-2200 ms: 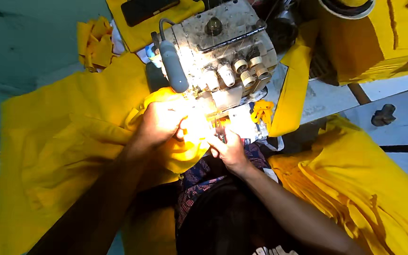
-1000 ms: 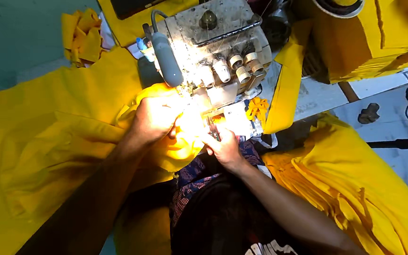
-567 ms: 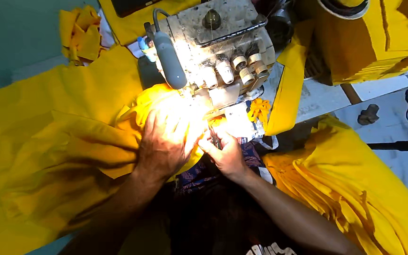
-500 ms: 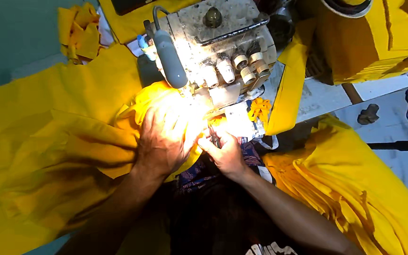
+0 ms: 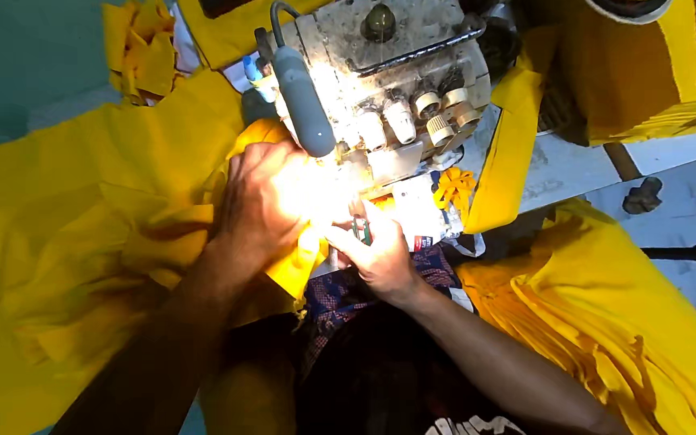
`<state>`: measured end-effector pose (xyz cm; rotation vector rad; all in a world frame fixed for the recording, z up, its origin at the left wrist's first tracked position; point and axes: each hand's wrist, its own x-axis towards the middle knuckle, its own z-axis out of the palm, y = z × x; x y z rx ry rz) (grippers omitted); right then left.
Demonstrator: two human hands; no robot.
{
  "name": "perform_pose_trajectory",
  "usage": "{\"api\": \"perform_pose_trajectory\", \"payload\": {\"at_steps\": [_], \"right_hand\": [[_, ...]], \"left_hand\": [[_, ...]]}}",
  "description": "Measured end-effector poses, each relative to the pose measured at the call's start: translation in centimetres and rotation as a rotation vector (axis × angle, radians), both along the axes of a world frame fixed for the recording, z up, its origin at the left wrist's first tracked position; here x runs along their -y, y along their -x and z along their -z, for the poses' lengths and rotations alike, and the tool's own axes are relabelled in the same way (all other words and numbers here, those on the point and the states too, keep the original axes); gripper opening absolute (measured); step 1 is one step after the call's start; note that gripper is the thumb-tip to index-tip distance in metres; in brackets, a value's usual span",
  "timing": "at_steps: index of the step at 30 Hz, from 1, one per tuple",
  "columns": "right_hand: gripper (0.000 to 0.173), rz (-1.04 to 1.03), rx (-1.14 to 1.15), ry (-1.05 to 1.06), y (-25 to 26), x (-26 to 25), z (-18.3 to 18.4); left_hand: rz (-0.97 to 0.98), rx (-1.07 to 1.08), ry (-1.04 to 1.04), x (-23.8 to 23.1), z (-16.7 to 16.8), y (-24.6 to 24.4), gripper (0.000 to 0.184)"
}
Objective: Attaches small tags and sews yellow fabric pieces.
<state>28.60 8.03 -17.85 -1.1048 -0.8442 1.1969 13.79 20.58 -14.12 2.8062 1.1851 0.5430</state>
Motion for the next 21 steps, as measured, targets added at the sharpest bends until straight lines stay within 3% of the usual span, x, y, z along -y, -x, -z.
{"api": "perform_pose_trajectory", "payload": {"at_steps": [4, 7, 11, 15, 17, 21], "right_hand": [[0.022, -0.020, 0.001, -0.037, 0.2, -0.5, -0.6], [0.024, -0.031, 0.042, -0.027, -0.1, 0.1, -0.2], [0.024, 0.014, 0.136, 0.005, -0.9, 1.5, 0.9], [0.029, 0.051, 0.332, -0.054, -2.0, 2.2, 1.4], [0.034, 0.037, 0.454, -0.115, -2.3, 2.0, 0.8], [0.027, 0.041, 0.743, -0.260, -1.5, 0.6, -1.1]], "left_hand": [[-0.134, 0.083, 0.087, -2.3, -2.1, -0.1, 0.031], [-0.163, 0.021, 0.292, -3.5, -3.8, 0.8, 0.054], [-0.160, 0.031, 0.418, -3.6, -4.2, 3.1, 0.023], [-0.173, 0.131, 0.478, -1.3, -5.5, 5.6, 0.014], [-0.164, 0.136, 0.445, 0.0, -6.1, 6.8, 0.017], [-0.125, 0.057, 0.121, 2.8, -6.4, 8.3, 0.020]]}}
